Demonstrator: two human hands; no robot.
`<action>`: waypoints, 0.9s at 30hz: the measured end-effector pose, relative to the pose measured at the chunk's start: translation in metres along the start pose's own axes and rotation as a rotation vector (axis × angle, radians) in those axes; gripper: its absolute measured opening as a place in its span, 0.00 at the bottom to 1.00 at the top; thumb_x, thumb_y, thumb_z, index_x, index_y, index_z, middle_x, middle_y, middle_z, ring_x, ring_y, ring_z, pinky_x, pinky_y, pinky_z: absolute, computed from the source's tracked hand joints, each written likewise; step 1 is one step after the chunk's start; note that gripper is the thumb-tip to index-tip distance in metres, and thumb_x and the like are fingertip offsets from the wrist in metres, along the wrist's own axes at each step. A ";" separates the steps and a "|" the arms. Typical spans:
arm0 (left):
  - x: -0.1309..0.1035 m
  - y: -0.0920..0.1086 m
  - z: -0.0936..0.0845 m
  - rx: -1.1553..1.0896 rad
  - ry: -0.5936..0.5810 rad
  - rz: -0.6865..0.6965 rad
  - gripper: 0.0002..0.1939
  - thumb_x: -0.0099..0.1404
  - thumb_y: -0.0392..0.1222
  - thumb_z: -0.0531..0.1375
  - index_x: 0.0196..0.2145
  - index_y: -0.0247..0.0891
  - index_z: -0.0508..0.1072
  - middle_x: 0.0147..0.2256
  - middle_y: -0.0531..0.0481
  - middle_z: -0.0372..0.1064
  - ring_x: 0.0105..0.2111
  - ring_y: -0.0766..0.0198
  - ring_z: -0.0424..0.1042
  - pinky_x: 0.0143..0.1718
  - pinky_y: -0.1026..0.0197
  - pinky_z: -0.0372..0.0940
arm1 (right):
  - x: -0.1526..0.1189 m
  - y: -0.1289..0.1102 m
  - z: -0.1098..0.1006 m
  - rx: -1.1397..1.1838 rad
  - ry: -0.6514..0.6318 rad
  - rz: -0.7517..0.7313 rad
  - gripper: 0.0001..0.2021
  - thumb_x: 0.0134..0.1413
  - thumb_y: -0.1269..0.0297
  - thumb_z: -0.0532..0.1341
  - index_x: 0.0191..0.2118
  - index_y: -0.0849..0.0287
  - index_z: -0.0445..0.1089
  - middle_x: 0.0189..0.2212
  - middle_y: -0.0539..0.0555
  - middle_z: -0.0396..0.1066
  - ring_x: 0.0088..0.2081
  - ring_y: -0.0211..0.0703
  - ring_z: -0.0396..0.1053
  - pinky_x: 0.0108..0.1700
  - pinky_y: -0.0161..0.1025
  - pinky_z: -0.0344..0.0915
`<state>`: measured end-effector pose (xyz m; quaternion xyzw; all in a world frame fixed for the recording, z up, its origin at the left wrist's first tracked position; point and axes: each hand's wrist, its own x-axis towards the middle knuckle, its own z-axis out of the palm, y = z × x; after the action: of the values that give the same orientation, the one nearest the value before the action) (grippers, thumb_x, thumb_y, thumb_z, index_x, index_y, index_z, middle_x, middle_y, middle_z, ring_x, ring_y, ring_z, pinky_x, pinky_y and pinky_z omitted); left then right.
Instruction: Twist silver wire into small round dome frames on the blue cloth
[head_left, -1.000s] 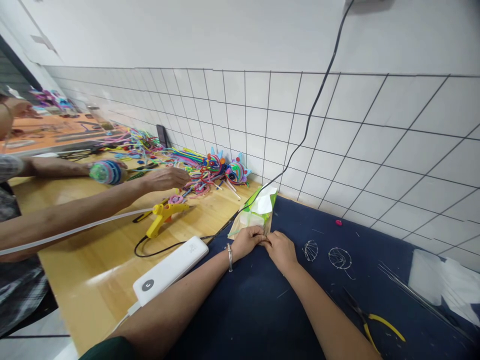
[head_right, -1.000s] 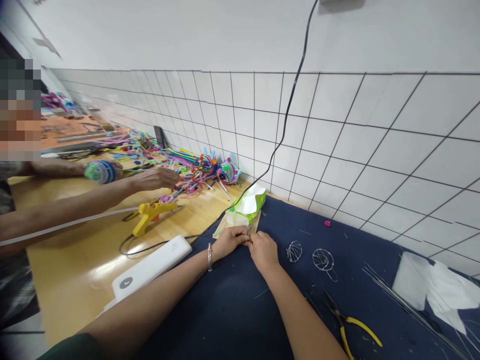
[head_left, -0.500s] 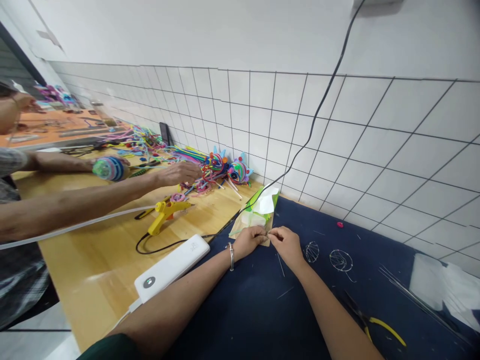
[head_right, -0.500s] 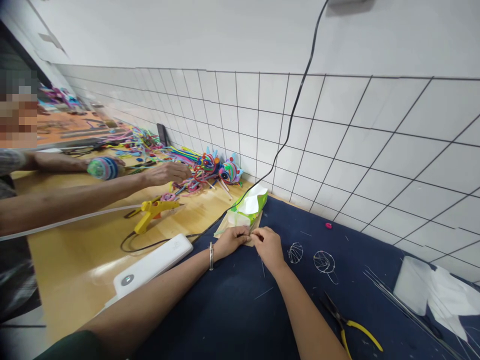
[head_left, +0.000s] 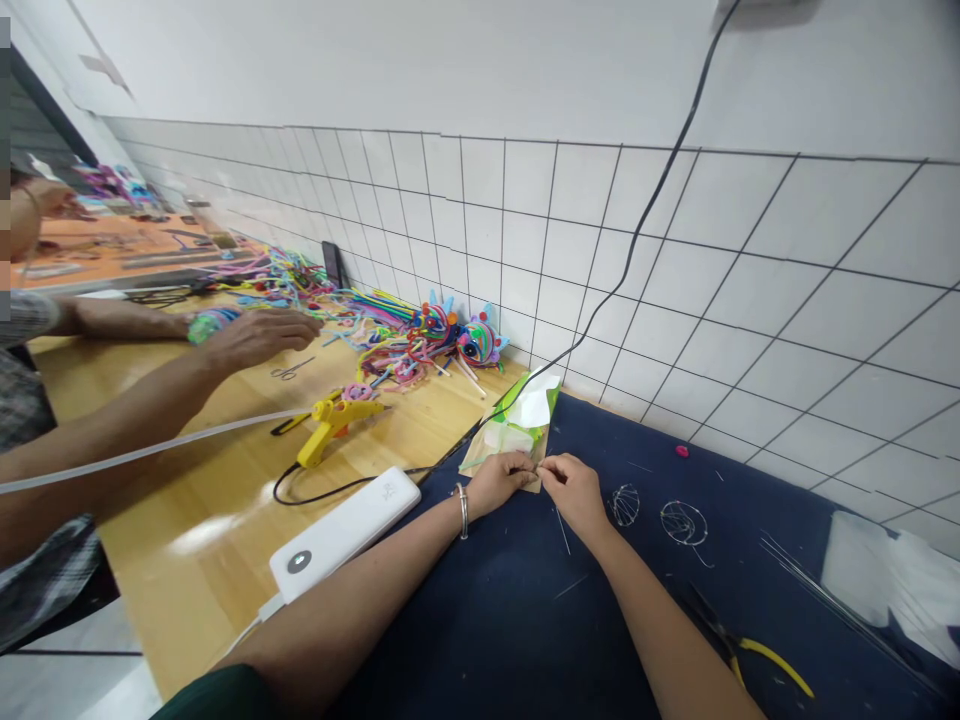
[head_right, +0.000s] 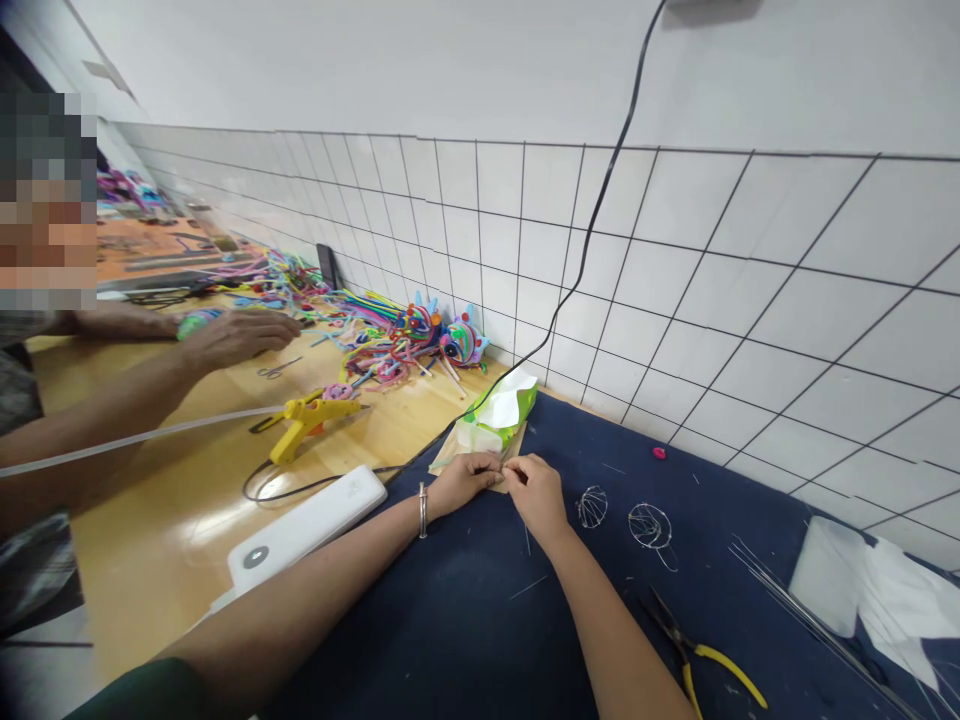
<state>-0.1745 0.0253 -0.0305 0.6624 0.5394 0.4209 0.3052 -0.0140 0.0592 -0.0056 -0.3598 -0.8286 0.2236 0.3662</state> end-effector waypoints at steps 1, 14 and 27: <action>0.000 0.000 0.000 0.003 -0.003 0.001 0.07 0.57 0.38 0.55 0.23 0.33 0.68 0.23 0.55 0.60 0.26 0.70 0.60 0.29 0.69 0.56 | 0.000 0.000 0.000 0.000 0.000 0.000 0.08 0.49 0.67 0.54 0.28 0.58 0.70 0.25 0.50 0.67 0.28 0.37 0.64 0.33 0.32 0.59; 0.001 -0.004 0.000 0.041 0.001 -0.018 0.07 0.56 0.39 0.55 0.25 0.33 0.68 0.22 0.56 0.60 0.24 0.70 0.59 0.26 0.69 0.54 | -0.003 0.001 0.004 -0.057 0.052 0.032 0.06 0.47 0.68 0.54 0.27 0.57 0.69 0.25 0.50 0.65 0.27 0.36 0.62 0.31 0.32 0.58; 0.000 -0.002 0.000 0.031 0.001 -0.028 0.07 0.57 0.39 0.55 0.25 0.33 0.68 0.22 0.56 0.59 0.24 0.70 0.58 0.26 0.69 0.54 | -0.003 -0.001 0.002 -0.053 0.024 0.040 0.08 0.49 0.65 0.54 0.26 0.57 0.69 0.24 0.51 0.67 0.27 0.38 0.63 0.32 0.33 0.58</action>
<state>-0.1750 0.0260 -0.0318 0.6591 0.5552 0.4085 0.3008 -0.0151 0.0556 -0.0076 -0.3885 -0.8224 0.2046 0.3618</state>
